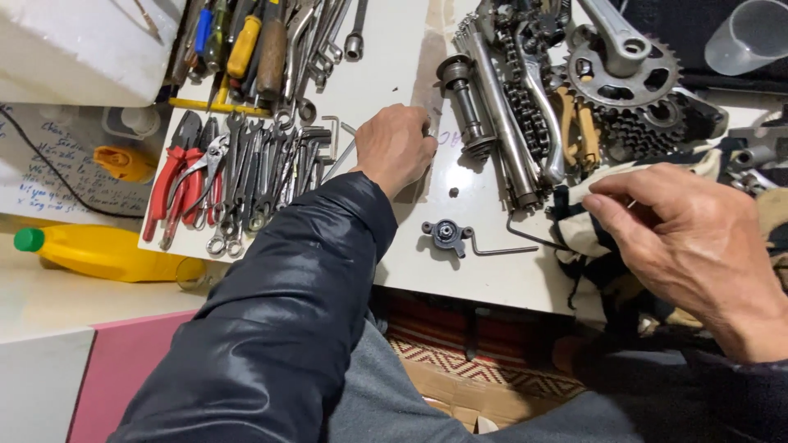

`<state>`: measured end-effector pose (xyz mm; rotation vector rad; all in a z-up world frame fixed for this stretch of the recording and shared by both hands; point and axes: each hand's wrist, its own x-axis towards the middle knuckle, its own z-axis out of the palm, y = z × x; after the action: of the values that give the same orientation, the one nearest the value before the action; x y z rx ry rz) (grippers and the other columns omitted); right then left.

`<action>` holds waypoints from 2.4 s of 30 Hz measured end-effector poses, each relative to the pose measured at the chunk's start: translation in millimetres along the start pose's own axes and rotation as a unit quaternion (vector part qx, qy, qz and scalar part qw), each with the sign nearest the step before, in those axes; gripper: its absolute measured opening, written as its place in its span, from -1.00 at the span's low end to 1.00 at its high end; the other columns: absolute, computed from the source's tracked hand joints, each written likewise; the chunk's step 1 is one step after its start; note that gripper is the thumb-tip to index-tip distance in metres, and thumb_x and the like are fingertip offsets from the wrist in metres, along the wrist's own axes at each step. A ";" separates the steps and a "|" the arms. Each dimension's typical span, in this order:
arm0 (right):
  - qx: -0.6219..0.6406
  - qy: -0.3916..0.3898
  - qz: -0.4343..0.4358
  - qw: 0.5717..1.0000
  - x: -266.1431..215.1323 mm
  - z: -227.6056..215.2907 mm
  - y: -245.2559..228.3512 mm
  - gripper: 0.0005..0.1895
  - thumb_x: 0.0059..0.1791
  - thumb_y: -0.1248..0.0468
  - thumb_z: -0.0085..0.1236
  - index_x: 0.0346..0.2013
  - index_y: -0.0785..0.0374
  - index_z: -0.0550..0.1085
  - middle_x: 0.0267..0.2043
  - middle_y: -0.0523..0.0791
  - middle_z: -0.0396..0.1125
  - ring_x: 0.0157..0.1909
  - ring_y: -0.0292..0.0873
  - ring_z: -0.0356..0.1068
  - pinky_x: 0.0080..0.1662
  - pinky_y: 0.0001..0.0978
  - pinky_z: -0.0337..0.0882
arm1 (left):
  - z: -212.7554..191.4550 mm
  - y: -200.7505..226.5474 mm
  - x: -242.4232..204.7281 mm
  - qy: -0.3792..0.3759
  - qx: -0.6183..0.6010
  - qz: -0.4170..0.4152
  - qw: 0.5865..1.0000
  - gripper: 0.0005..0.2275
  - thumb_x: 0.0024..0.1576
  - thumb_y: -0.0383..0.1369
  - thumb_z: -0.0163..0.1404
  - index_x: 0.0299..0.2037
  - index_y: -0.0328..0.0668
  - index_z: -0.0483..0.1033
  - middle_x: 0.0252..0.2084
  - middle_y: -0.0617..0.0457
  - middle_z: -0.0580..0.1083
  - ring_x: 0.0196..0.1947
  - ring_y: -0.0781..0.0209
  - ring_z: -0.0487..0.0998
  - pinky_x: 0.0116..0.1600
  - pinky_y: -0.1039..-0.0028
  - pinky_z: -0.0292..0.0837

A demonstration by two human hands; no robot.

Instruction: A person is reassembling a bicycle mechanism on a workbench, carefully placing small washers and components onto a shaft and using an Allen key to secure them.

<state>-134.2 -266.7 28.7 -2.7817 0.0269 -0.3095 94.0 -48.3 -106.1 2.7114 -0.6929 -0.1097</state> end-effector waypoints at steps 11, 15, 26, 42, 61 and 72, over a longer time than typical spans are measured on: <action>0.004 0.011 -0.037 0.999 0.3 -3.4 2.8 -0.87 0.06 0.22 0.22 -0.20 0.20 0.61 -0.18 -0.10 0.53 -0.16 -0.10 0.52 -0.10 -0.25 0.45 | -10.9 11.8 2.6 -0.019 -0.004 -0.010 1.000 -0.84 0.05 -0.34 0.03 -0.21 -0.19 0.52 -0.34 -0.12 0.52 -0.36 -0.22 0.53 -0.33 0.04 0.45; 0.000 -0.017 -0.030 0.999 0.9 -0.8 6.7 -0.77 0.05 0.15 0.17 -0.14 0.23 0.60 -0.18 -0.02 0.54 -0.22 -0.07 0.55 -0.17 -0.21 0.55 | -66.1 48.5 -9.8 -0.079 -0.268 -0.072 0.957 -0.70 0.13 -0.31 0.07 0.06 -0.17 0.55 0.13 -0.04 0.54 0.11 0.09 0.56 0.22 0.33 0.48; 0.119 0.058 -0.088 0.987 5.5 12.0 -26.6 -0.58 0.00 0.12 0.23 0.04 0.34 0.52 -0.21 -0.03 0.50 -0.46 -0.19 0.42 -0.36 -0.34 0.49 | -118.3 120.2 -83.2 -0.175 -0.475 -0.038 0.862 -0.82 -0.03 -0.38 0.20 -0.24 -0.09 0.55 -0.27 0.12 0.54 -0.29 0.31 0.53 -0.12 0.48 0.56; 0.123 0.107 -0.099 0.982 -0.7 18.6 -44.4 -0.77 0.00 0.29 0.30 -0.07 0.29 0.54 -0.26 -0.10 0.45 -0.45 -0.24 0.37 -0.33 -0.40 0.39 | -119.4 117.1 -97.2 -0.187 -0.537 -0.107 0.816 -0.83 -0.01 -0.50 0.22 -0.22 -0.19 0.60 -0.46 0.04 0.61 -0.41 0.31 0.59 -0.14 0.47 0.57; 0.097 0.120 -0.124 0.980 1.5 26.4 -48.2 -0.76 0.01 0.26 0.35 -0.11 0.28 0.54 -0.22 -0.09 0.46 -0.47 -0.25 0.35 -0.33 -0.40 0.35 | -128.0 117.0 -99.5 -0.192 -0.533 -0.144 0.811 -0.76 -0.05 -0.54 0.19 -0.16 -0.22 0.58 -0.45 -0.02 0.62 -0.42 0.25 0.62 -0.15 0.46 0.59; 0.143 0.104 -0.054 0.983 0.2 22.7 -55.6 -0.75 -0.04 0.23 0.38 -0.10 0.22 0.59 -0.33 -0.15 0.43 -0.49 -0.29 0.30 -0.30 -0.46 0.32 | -133.0 112.5 -97.4 -0.233 -0.590 -0.148 0.759 -0.78 0.02 -0.42 0.18 -0.16 -0.35 0.56 -0.33 -0.12 0.60 -0.44 0.18 0.56 -0.27 0.48 0.57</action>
<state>-130.1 -206.9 26.5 -2.4595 -0.1094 -0.5828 -21.6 -53.8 56.6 1.4914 -0.1393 -0.9637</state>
